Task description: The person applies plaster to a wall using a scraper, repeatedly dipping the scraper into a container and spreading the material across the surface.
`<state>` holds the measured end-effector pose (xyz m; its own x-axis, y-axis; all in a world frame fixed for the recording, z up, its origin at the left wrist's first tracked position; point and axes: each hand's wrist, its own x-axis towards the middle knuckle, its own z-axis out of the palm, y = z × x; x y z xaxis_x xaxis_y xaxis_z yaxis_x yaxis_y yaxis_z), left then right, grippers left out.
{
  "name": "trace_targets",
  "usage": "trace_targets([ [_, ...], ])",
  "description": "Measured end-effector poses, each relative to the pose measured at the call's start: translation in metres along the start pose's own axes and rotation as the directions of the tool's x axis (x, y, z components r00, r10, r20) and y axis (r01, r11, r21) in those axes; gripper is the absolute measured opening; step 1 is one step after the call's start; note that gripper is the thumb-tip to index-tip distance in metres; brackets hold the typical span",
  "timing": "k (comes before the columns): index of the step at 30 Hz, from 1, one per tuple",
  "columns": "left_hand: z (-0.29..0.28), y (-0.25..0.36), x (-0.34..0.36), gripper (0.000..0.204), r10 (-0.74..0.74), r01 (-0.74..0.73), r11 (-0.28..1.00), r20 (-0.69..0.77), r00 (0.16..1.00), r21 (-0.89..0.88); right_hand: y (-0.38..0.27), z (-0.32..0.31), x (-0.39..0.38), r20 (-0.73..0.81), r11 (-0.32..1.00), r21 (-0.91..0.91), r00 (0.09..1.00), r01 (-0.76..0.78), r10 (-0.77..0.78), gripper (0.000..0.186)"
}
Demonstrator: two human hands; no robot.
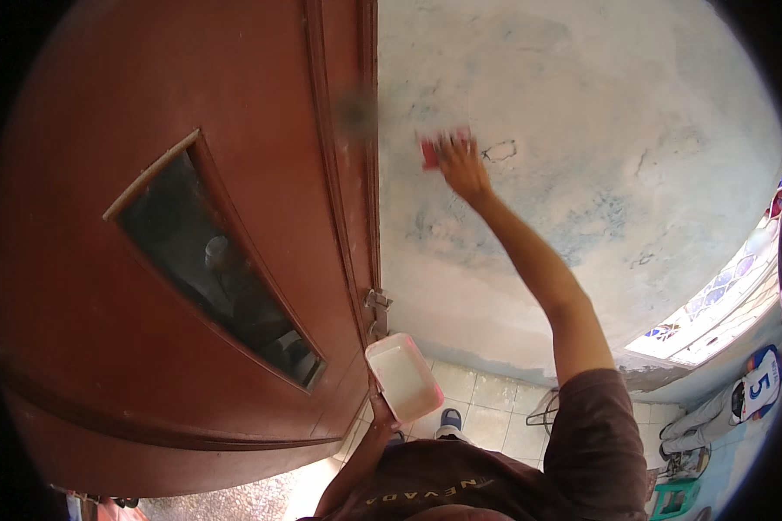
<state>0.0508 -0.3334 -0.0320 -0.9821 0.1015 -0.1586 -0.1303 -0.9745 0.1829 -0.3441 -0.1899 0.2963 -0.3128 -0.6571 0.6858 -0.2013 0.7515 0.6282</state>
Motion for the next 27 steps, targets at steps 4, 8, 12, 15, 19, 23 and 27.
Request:
trace_targets([
  [4,-0.008,-0.006,0.006,0.076,-0.068,0.067,0.997,0.024,0.997,0.036,-0.06,0.01,-0.171,0.478,0.965,0.254,0.875,-0.058,-0.073,0.043],
  [8,-0.012,-0.011,0.019,0.07,-0.156,0.16,0.985,0.061,0.986,-0.07,-0.046,-0.024,-0.232,0.588,0.829,0.377,0.798,-0.414,0.132,0.043],
  [12,-0.014,-0.018,0.025,0.064,-0.247,0.256,0.946,0.068,0.967,-0.201,0.081,-0.071,-0.148,0.136,0.886,0.202,0.908,-0.418,0.397,0.047],
  [15,0.027,-0.031,0.022,0.065,-0.262,0.263,0.963,0.012,0.965,-0.067,0.235,-0.142,-0.057,-0.325,0.842,0.185,0.777,-0.508,0.54,0.027],
  [19,0.029,-0.044,0.03,0.063,-0.3,0.299,0.953,-0.008,0.954,-0.057,0.322,-0.139,-0.038,-0.327,0.813,-0.085,0.787,-0.577,0.524,0.032],
  [23,0.046,-0.048,0.038,0.063,-0.191,0.191,0.981,-0.013,0.982,0.025,0.209,-0.054,-0.109,-0.022,0.843,-0.256,0.875,-0.473,0.484,0.05],
  [27,0.016,-0.047,0.048,0.062,-0.327,0.33,0.943,0.069,0.942,-0.037,0.035,-0.013,-0.205,0.308,0.949,0.066,0.911,-0.307,0.274,0.048],
])
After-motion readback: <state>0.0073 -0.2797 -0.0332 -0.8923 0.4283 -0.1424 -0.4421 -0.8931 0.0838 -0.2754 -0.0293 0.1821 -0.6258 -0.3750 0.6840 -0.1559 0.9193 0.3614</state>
